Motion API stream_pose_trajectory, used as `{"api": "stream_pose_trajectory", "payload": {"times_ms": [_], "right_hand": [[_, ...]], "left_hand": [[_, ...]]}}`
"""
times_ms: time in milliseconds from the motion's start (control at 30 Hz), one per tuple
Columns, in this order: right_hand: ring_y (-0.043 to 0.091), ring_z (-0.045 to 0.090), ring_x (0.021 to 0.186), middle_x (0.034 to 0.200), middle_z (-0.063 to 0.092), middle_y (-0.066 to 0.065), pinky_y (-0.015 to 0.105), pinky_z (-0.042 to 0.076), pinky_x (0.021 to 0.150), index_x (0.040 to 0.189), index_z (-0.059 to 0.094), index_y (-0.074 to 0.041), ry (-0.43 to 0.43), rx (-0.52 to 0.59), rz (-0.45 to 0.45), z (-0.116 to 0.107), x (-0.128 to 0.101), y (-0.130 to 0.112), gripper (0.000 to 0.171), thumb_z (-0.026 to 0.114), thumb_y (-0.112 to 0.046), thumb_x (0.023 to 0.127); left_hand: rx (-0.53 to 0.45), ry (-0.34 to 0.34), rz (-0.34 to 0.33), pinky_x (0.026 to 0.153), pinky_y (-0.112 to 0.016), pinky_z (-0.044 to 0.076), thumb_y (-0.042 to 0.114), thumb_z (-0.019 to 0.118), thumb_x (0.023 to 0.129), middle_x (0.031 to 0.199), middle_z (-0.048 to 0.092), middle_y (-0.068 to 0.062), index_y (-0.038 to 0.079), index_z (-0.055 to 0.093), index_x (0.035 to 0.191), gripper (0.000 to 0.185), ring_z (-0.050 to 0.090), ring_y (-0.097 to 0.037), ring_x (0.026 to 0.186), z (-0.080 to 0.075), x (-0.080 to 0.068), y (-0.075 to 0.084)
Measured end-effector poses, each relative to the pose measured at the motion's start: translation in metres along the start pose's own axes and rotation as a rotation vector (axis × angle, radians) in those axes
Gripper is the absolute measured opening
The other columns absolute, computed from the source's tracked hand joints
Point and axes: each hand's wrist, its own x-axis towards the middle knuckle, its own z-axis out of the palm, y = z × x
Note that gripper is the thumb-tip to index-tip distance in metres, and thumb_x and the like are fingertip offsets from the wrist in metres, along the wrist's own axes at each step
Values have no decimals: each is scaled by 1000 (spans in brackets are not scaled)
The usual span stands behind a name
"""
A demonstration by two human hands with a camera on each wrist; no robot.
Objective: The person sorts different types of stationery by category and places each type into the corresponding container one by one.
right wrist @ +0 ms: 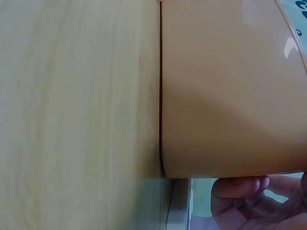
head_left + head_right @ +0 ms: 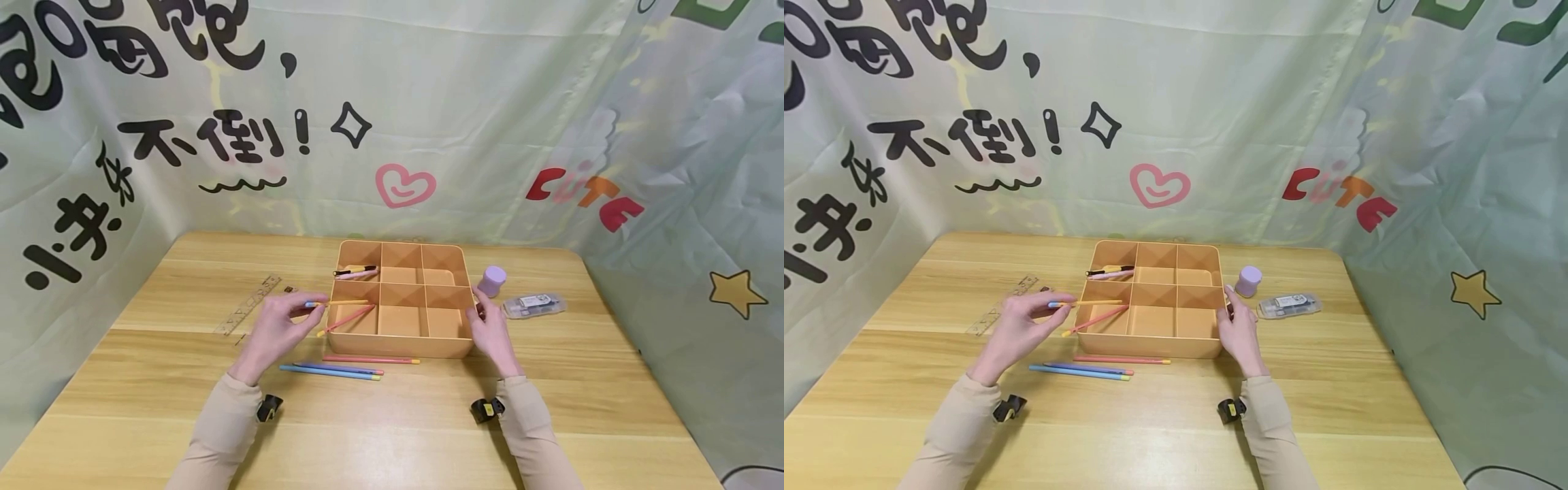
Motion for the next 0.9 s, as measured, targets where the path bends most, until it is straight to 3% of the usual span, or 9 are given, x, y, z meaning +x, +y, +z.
{"api": "stream_pose_trajectory", "payload": {"times_ms": [333,400,433,500,567,633,667,733,900], "right_hand": [[15,45,67,79,51,12,25,38,62,143,49,5,-4,15,0,-1,0,-1,49,50,3,95],[15,45,67,78,50,11,25,38,61,143,49,5,-5,15,-1,-1,0,-1,49,50,3,95],[15,45,67,78,50,11,25,38,61,144,49,5,-4,15,-2,-1,-1,-2,49,50,3,95],[15,45,67,78,51,12,25,38,62,143,49,5,-3,14,-2,-1,-1,-2,49,50,3,95],[14,44,67,78,51,12,26,38,62,143,49,6,-2,11,-3,-1,-1,-3,48,50,4,95],[13,44,66,79,52,12,26,38,63,143,49,6,0,8,-2,-1,-2,-3,48,50,3,95],[12,44,66,79,52,12,26,38,63,143,50,6,-1,7,0,-1,-2,-3,48,50,3,95],[11,43,65,79,52,12,26,38,63,143,49,6,-2,5,2,-2,-2,-4,48,49,3,95],[11,44,65,79,51,12,26,38,62,143,49,6,-5,5,2,-2,-3,-4,48,49,3,95]], "left_hand": [[12,-123,2,85,-39,62,2,65,95,111,76,-18,-4,73,114,21,76,-29,96,3,0,1],[15,-145,0,75,-32,63,3,65,96,111,76,-19,-3,72,116,22,74,-20,76,3,1,1],[29,-158,-10,77,-32,62,5,65,97,112,76,-17,-2,72,117,23,74,-19,76,3,0,2],[47,-189,-30,74,-32,58,9,64,98,114,76,-16,0,72,119,24,59,-8,59,2,0,3],[64,-219,-52,77,-37,57,13,63,99,116,75,-15,2,72,120,26,53,-6,60,2,0,4],[79,-249,-69,96,-49,55,15,62,100,120,74,-12,3,71,122,27,70,-12,81,2,-1,4],[74,-262,-69,97,-50,55,15,62,100,122,74,-12,3,71,123,27,71,-14,83,2,-1,4],[67,-284,-72,103,-54,52,14,62,100,125,72,-12,2,70,125,28,72,-27,110,2,-2,3],[54,-308,-71,103,-52,53,13,63,99,127,71,-13,1,69,126,30,67,-33,120,3,-2,2]]}}
